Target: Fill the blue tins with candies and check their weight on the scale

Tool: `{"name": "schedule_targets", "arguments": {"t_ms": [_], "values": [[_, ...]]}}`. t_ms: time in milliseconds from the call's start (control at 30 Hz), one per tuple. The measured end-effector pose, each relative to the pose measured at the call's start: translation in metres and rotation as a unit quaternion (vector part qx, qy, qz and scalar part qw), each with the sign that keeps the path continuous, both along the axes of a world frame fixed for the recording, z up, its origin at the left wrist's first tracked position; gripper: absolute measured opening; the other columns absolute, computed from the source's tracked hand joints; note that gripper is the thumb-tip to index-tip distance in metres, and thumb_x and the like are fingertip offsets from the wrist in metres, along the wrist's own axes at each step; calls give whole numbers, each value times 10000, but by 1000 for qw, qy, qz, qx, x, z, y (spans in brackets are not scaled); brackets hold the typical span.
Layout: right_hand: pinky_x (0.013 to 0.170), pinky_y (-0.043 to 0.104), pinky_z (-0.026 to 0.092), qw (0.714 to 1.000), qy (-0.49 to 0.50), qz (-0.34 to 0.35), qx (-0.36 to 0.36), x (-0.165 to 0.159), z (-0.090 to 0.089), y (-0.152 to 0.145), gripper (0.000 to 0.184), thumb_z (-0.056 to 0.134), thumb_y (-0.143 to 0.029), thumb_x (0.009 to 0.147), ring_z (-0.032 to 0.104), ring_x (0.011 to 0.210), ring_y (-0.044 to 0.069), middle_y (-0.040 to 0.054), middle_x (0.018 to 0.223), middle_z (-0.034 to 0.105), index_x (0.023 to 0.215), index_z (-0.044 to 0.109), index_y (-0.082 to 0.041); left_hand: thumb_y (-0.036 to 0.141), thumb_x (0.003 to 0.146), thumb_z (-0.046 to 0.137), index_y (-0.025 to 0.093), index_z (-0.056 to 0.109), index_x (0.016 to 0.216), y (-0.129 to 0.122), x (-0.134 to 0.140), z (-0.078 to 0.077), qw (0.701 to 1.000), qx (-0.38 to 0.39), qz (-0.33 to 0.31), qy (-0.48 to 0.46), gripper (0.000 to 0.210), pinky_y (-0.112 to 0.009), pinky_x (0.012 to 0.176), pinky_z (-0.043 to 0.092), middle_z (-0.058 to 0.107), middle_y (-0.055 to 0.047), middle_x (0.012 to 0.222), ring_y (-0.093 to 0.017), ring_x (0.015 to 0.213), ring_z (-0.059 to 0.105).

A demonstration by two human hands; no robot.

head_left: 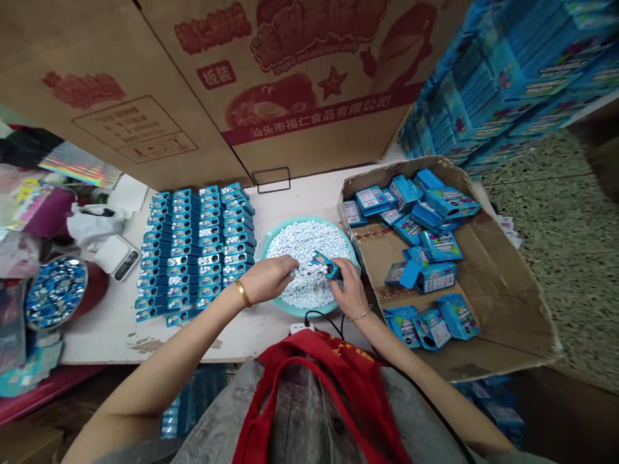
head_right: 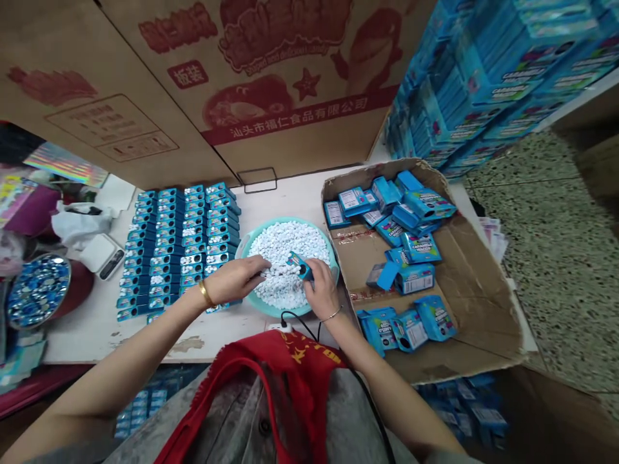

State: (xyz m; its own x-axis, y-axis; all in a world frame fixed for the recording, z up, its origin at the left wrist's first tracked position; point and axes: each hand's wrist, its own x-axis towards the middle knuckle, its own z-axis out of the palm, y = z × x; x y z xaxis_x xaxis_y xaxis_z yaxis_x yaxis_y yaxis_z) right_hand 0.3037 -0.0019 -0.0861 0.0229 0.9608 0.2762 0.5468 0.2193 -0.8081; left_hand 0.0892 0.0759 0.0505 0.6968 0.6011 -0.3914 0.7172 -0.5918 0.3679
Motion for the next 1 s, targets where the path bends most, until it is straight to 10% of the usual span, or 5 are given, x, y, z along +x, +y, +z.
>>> {"name": "schedule_targets", "arguments": {"t_ms": [267,400,600,733,1000], "values": [[1008,512,454,999,10,35,21,-11,0,-2,498,449,-73,781,544,1130,273,108,1164,581,1252,498,-228,39,913,334,102,543,1103,-16,57,60,979,69,-54,186,289,-352,670,518,647,-132,974,-265,887,668],[1001,495,462,999,31,20,17,-9,-2,-3,479,465,-85,788,544,1128,268,112,1170,580,1245,499,-226,75,932,344,124,567,1060,-13,47,58,981,91,-33,167,262,-344,690,519,634,-122,976,-254,904,654],[992,476,463,999,41,-18,8,8,-1,-1,391,507,-147,843,558,1132,264,118,1172,589,1227,513,-220,44,892,371,125,570,1079,8,-17,-43,980,14,102,168,285,-346,780,508,610,-141,1088,-244,982,626],[976,451,467,998,55,-41,-15,20,2,-2,352,568,-238,864,579,1101,255,111,1157,601,1212,525,-219,41,870,415,128,578,1080,-6,-11,-116,984,-54,111,129,279,-349,854,503,629,-136,1101,-236,1016,622],[923,401,459,986,99,-105,-78,18,-3,-10,434,699,-352,799,596,1005,232,67,1077,611,1176,544,-205,123,888,443,141,509,1249,-26,33,-175,982,-89,168,-5,368,-319,1009,438,591,-118,1254,-211,1151,566]]}}
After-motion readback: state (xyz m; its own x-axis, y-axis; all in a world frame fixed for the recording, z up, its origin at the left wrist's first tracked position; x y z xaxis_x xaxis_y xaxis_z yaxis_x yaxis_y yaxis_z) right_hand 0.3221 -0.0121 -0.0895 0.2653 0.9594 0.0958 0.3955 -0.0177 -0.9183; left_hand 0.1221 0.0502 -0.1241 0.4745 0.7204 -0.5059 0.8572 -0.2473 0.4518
